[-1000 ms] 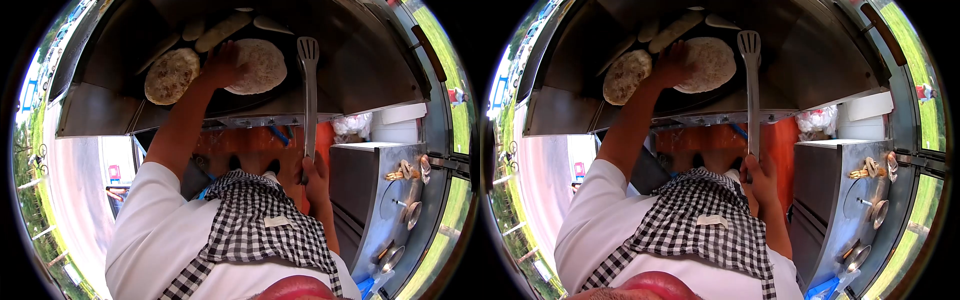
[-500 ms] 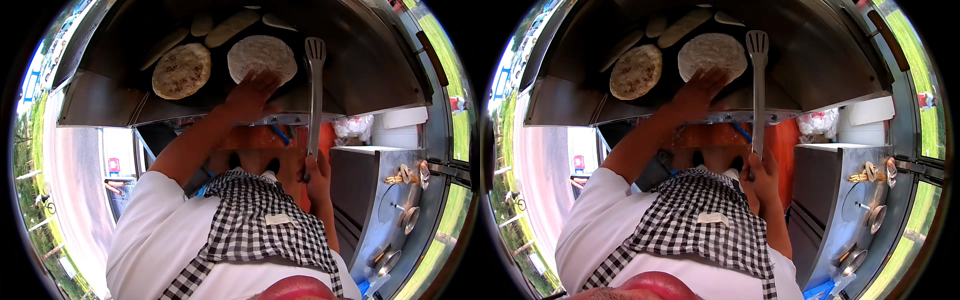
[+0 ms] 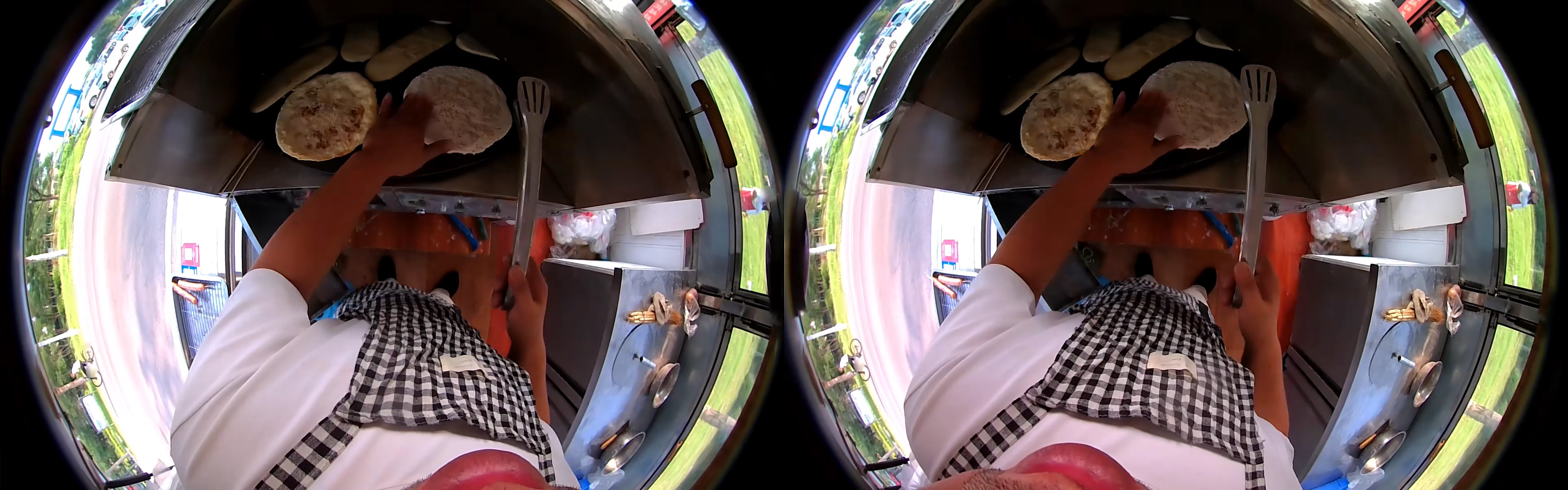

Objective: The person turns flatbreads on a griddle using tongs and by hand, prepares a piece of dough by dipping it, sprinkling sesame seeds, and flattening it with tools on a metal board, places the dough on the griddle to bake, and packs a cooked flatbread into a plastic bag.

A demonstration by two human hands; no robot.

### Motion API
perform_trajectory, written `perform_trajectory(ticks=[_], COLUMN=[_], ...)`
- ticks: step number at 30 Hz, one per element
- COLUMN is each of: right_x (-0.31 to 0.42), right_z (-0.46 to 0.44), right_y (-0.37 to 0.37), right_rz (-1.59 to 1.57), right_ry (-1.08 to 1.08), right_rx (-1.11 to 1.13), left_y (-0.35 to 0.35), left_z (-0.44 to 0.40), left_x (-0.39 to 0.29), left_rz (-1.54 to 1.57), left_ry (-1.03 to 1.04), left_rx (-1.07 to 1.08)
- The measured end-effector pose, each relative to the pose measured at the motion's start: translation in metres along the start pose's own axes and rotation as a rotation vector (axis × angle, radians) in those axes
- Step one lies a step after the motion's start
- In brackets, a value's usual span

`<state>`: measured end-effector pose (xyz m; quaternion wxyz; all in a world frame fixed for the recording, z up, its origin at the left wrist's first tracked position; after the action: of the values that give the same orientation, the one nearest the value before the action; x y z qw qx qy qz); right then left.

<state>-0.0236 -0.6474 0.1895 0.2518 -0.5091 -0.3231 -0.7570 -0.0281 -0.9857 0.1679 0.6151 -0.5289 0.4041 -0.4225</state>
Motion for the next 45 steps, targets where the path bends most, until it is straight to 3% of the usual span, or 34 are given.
perform_trajectory(ticks=[3,6,9,12,15,18,21,27,30,33,40,45], right_x=[-0.004,-0.002,0.003,0.007,0.007,0.005,0.006,0.011,0.013,0.015,0.016,0.011], right_z=[0.003,0.001,0.003,0.004,0.012,0.018,0.021,0.026,0.031,0.029,0.037,0.037], right_y=[-0.004,-0.005,-0.004,-0.004,-0.007,-0.012,-0.011,-0.015,-0.015,-0.012,-0.012,-0.012], right_rz=[-0.01,-0.011,-0.009,-0.014,-0.018,-0.012,-0.029,-0.062,-0.133,-0.153,-0.078,-0.084], right_ry=[0.011,0.015,0.0,-0.019,-0.016,-0.028,-0.042,-0.08,-0.084,-0.094,-0.119,-0.114], right_rx=[-0.016,-0.015,-0.003,-0.004,-0.026,-0.043,-0.041,-0.011,0.012,0.014,0.032,0.021], left_y=[-0.005,-0.004,-0.009,-0.014,-0.019,-0.029,-0.014,-0.011,-0.025,-0.01,-0.01,-0.019], left_z=[-0.008,-0.02,-0.032,-0.049,-0.059,-0.073,-0.083,-0.08,-0.092,-0.124,-0.177,-0.167], left_x=[0.002,0.006,0.008,0.007,-0.006,-0.032,-0.077,-0.104,-0.108,-0.095,-0.082,-0.085], left_rz=[0.052,0.015,-0.026,-0.011,-0.027,-0.032,0.051,0.041,-0.043,-0.021,0.082,-0.174], left_ry=[-0.024,-0.039,-0.104,-0.098,-0.115,0.036,0.235,0.367,0.342,0.328,0.248,0.331], left_rx=[0.086,-0.105,0.175,-0.08,0.227,-0.097,0.121,0.135,0.256,0.045,0.113,0.084])
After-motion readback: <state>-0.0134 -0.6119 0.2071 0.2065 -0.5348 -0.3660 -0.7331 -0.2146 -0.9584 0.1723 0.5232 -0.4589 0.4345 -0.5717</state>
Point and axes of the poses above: each hand's wrist, its own z-axis away from the middle knuckle, its own y-axis out of the palm, x = y × z, the point moved 5 cm from there along -z, towards the middle knuckle, and after that the axes turned 11 degrees about x, right-handed, at the moved point
